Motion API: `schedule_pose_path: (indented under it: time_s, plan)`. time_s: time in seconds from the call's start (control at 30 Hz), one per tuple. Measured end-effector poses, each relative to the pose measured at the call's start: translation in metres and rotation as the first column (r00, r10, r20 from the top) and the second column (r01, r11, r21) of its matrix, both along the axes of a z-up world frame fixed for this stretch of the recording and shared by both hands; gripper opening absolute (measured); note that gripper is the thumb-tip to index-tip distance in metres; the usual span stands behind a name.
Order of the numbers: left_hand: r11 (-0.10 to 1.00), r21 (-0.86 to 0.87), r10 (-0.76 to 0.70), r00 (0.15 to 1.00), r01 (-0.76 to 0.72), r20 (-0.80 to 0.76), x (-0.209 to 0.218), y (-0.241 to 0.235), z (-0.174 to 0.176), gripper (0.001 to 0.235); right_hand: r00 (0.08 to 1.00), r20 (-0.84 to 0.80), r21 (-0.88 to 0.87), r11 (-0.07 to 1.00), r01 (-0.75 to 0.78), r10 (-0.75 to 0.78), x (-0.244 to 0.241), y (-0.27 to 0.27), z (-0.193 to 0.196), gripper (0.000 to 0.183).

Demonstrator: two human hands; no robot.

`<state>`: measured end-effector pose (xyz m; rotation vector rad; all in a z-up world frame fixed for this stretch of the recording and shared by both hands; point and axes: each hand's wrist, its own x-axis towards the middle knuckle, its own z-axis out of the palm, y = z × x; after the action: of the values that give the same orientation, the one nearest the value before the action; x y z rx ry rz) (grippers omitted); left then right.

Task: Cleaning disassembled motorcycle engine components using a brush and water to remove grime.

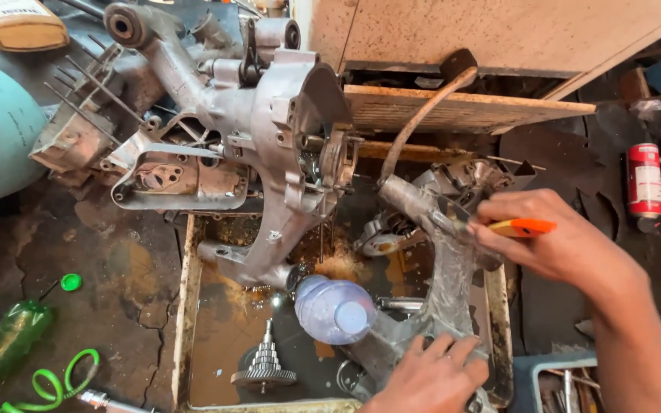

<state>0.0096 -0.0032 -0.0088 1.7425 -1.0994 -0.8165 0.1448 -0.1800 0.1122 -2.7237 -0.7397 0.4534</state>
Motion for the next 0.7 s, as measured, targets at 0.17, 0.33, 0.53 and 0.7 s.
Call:
schedule_pose_path:
  time_s: [0.17,0.33,0.53,0.7]
  plan:
    - [0.999,-0.023,0.023,0.999,-0.022,0.035,-0.005,-0.002,-0.007,0.057,1.000,0.001,-0.035,0.999,-0.002,0.002,0.007,0.003,-0.003,0.034]
    - [0.999,-0.032,0.021,0.999,-0.020,0.047,-0.005,-0.002,-0.009,0.059,0.987,-0.160,-0.045,0.999,-0.007,0.000,0.011,0.009,-0.006,0.043]
    - [0.999,-0.033,0.043,0.998,-0.042,0.048,-0.007,-0.003,-0.013,0.055,0.992,-0.124,-0.104,0.995,-0.005,-0.008,0.016,0.010,-0.013,0.037]
    - [0.998,-0.033,0.065,0.994,-0.062,0.087,-0.009,-0.007,-0.018,0.054,0.999,-0.002,0.043,0.998,-0.054,0.054,0.016,0.014,-0.013,0.027]
